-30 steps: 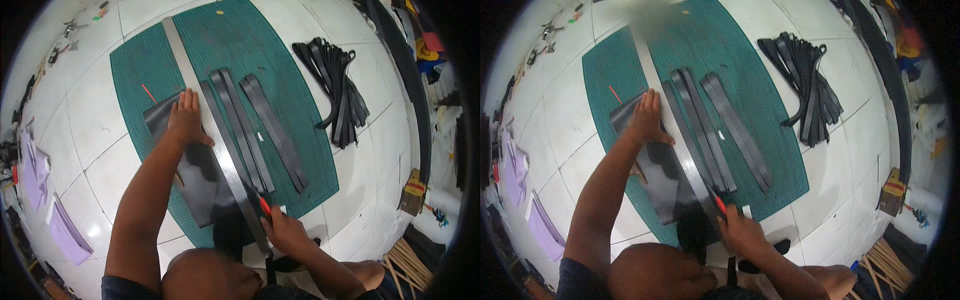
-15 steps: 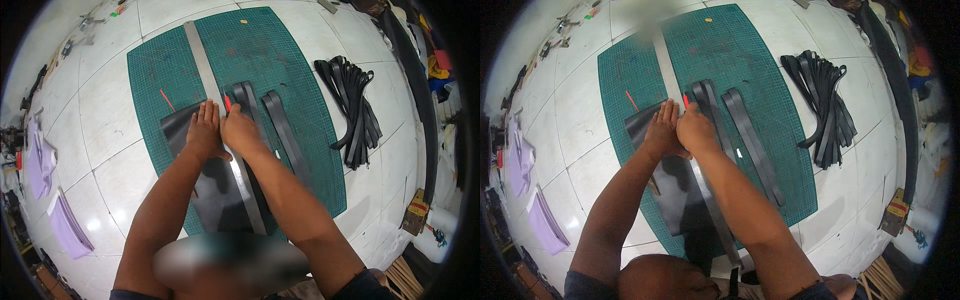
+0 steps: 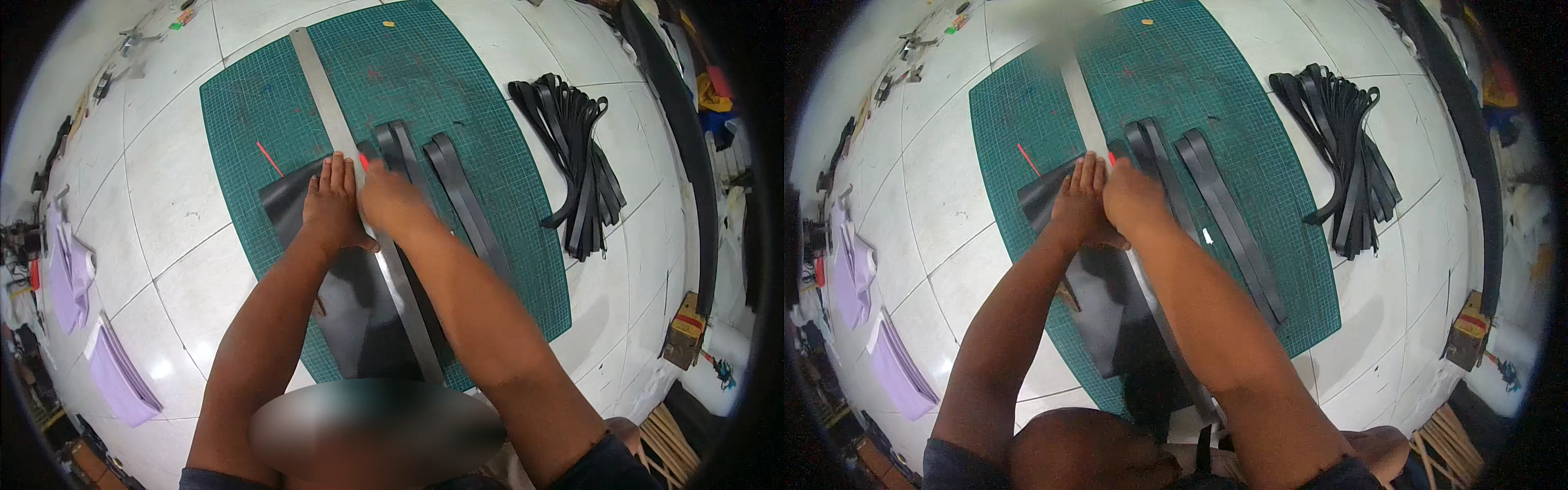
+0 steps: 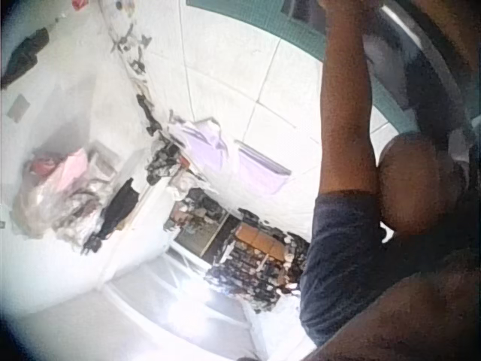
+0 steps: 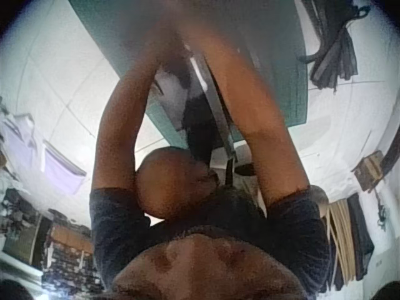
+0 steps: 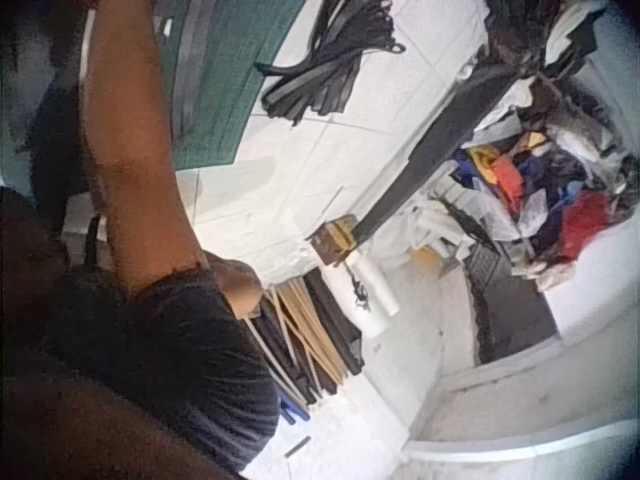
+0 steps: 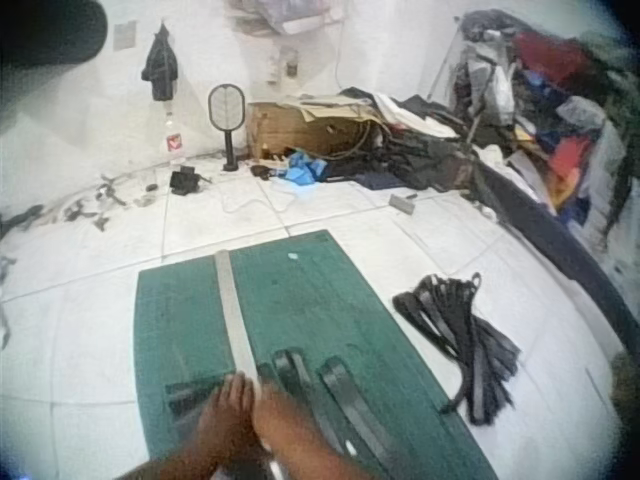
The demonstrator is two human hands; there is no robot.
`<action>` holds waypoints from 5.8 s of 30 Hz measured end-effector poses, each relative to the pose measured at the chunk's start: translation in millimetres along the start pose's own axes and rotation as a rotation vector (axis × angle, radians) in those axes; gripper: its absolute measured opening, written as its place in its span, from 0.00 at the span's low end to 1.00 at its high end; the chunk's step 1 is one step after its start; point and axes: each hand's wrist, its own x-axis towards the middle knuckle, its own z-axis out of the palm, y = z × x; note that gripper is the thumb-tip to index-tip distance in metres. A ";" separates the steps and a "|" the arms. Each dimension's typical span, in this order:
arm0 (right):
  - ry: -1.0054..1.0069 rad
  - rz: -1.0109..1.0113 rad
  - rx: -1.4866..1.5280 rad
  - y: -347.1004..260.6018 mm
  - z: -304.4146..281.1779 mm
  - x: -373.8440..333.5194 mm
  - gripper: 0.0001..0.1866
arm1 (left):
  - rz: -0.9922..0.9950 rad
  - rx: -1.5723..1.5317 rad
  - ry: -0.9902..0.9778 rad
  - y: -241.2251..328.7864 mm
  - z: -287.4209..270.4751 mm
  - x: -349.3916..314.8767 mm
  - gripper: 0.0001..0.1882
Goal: The person cuts multiple strips of dark gray material from a larger sheet on a green cutting mat using a utility knife and a long metal ruler. The person then gathers the cut strips into a bunch and sets them aside.
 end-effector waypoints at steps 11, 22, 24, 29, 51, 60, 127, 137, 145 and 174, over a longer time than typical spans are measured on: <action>-0.292 0.233 0.023 116.1 51.5 -197.3 0.18 | -0.011 -0.110 0.078 -3.5 5.4 -4.3 0.83; -0.313 0.329 -0.047 180.5 58.8 -327.7 0.19 | 0.088 -0.093 0.191 -9.8 15.5 2.0 0.84; -0.182 0.330 0.015 161.1 28.0 -336.7 0.19 | 0.057 -0.078 0.159 -9.1 10.0 -2.5 0.79; 0.063 0.303 0.145 206.9 27.1 -337.9 0.18 | -0.043 -0.252 0.385 -13.6 -11.5 36.1 0.42; -0.072 0.294 0.636 246.6 36.4 -330.1 0.26 | 0.042 -0.546 0.678 -27.6 9.0 22.0 0.17; -0.269 0.107 0.695 234.9 49.1 -335.6 0.25 | -0.222 -0.528 0.390 -48.9 78.6 -192.5 0.13; 0.404 -0.179 0.127 193.7 193.5 -296.2 0.28 | 0.169 -0.496 0.811 -42.2 81.2 0.2 0.37; 0.385 -0.177 0.134 193.3 192.8 -298.4 0.29 | 0.163 -0.300 0.816 -35.3 81.9 -2.3 0.38; 0.193 0.179 0.337 175.1 141.6 -301.3 0.26 | 0.201 -0.350 0.791 -45.7 90.1 2.8 0.36; 0.302 0.255 0.469 202.0 142.2 -267.4 0.28 | 0.214 -0.332 0.835 -38.0 83.6 2.9 0.38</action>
